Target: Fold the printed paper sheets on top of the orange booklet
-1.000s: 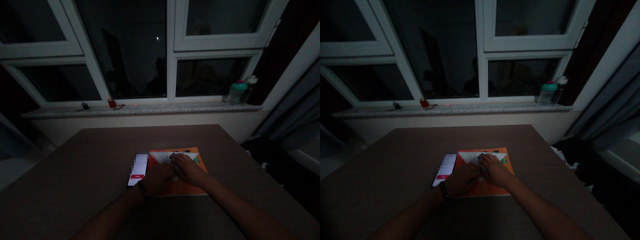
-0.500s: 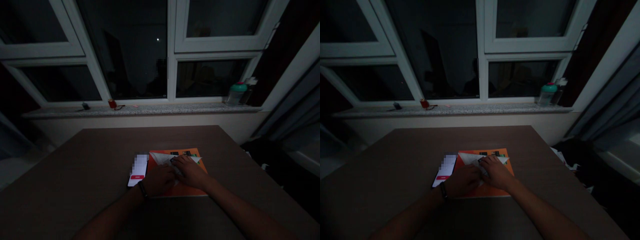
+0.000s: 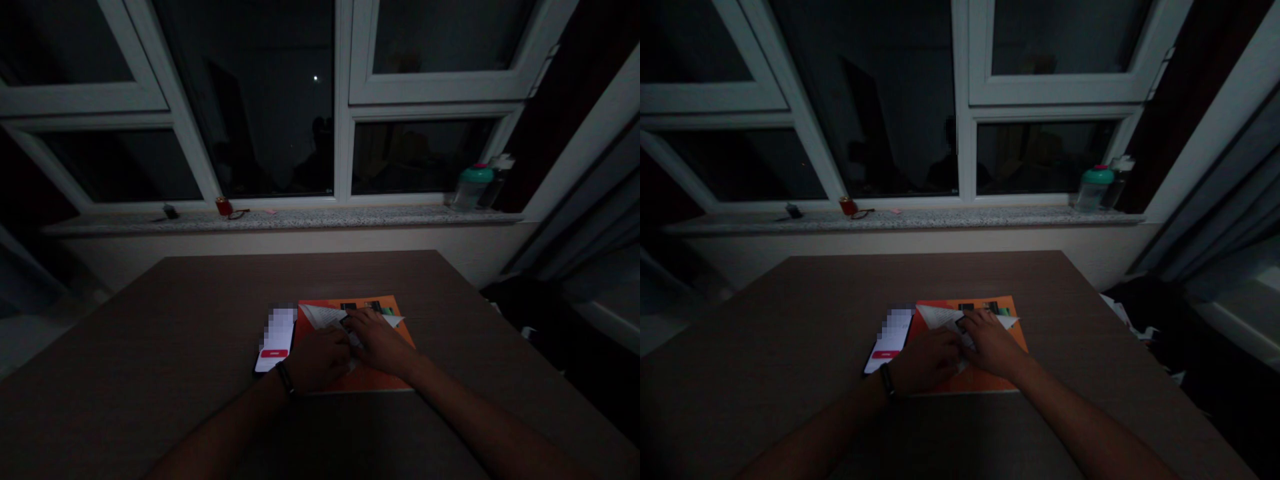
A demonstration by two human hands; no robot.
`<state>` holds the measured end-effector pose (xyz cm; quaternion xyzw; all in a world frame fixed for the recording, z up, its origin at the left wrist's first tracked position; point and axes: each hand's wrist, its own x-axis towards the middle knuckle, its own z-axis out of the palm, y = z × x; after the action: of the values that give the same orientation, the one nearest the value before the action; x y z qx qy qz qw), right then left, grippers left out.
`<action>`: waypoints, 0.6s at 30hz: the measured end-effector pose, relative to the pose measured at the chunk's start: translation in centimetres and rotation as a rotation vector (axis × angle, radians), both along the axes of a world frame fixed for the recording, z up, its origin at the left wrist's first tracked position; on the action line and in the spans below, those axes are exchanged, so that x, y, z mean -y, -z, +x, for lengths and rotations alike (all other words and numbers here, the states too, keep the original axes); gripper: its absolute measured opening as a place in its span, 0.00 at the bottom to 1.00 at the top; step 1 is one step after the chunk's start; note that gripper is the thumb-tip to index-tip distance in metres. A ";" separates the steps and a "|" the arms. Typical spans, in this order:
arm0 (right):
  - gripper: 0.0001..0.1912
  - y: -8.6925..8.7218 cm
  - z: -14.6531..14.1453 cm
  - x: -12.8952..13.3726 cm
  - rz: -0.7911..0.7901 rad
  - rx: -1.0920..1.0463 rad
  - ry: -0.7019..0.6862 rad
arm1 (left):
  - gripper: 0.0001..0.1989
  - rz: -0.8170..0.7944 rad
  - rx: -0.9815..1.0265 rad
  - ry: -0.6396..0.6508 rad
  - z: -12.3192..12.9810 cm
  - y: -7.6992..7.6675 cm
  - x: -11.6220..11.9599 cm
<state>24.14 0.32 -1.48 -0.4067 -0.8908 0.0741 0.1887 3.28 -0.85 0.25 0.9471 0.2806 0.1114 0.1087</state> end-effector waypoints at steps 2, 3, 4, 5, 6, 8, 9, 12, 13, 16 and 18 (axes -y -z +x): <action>0.22 -0.1 0.1 0.0 -0.014 -0.003 0.003 | 0.06 -0.014 0.006 -0.004 -0.1 0.0 0.0; 0.22 -0.2 0.1 0.0 -0.020 -0.005 0.002 | 0.06 -0.022 0.011 -0.006 -0.1 0.0 0.0; 0.22 -0.2 0.1 -0.1 -0.024 -0.006 0.000 | 0.06 -0.029 0.018 -0.007 -0.1 -0.1 0.1; 0.22 -0.2 0.1 -0.1 -0.028 -0.007 -0.001 | 0.06 -0.033 0.023 -0.011 -0.1 -0.1 0.1; 0.22 -0.2 0.2 -0.2 -0.030 -0.007 -0.004 | 0.07 -0.036 0.028 -0.015 -0.1 -0.2 0.1; 0.22 -0.3 0.2 -0.3 -0.028 -0.006 -0.014 | 0.08 -0.039 0.031 -0.021 -0.1 -0.4 0.2; 0.21 -0.3 0.2 -0.4 -0.022 -0.008 -0.015 | 0.08 -0.042 0.031 -0.019 0.0 -0.4 0.2; 0.18 -0.5 0.3 -0.5 -0.008 -0.018 0.007 | 0.08 -0.059 0.034 -0.018 0.0 -0.3 0.2; 0.17 -0.5 0.4 -0.5 -0.007 -0.020 0.017 | 0.08 -0.066 0.039 -0.020 0.0 -0.3 0.2; 0.16 -0.7 0.6 -0.5 -0.014 -0.026 0.028 | 0.10 -0.086 0.057 -0.025 0.1 -0.3 0.3; 0.17 -0.6 0.7 -0.5 -0.018 -0.031 0.020 | 0.11 -0.097 0.059 -0.026 0.1 -0.4 0.4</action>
<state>24.87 0.81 -0.86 -0.4162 -0.8829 0.0866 0.1993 3.41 -1.22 0.62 0.9333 0.2947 0.1272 0.1611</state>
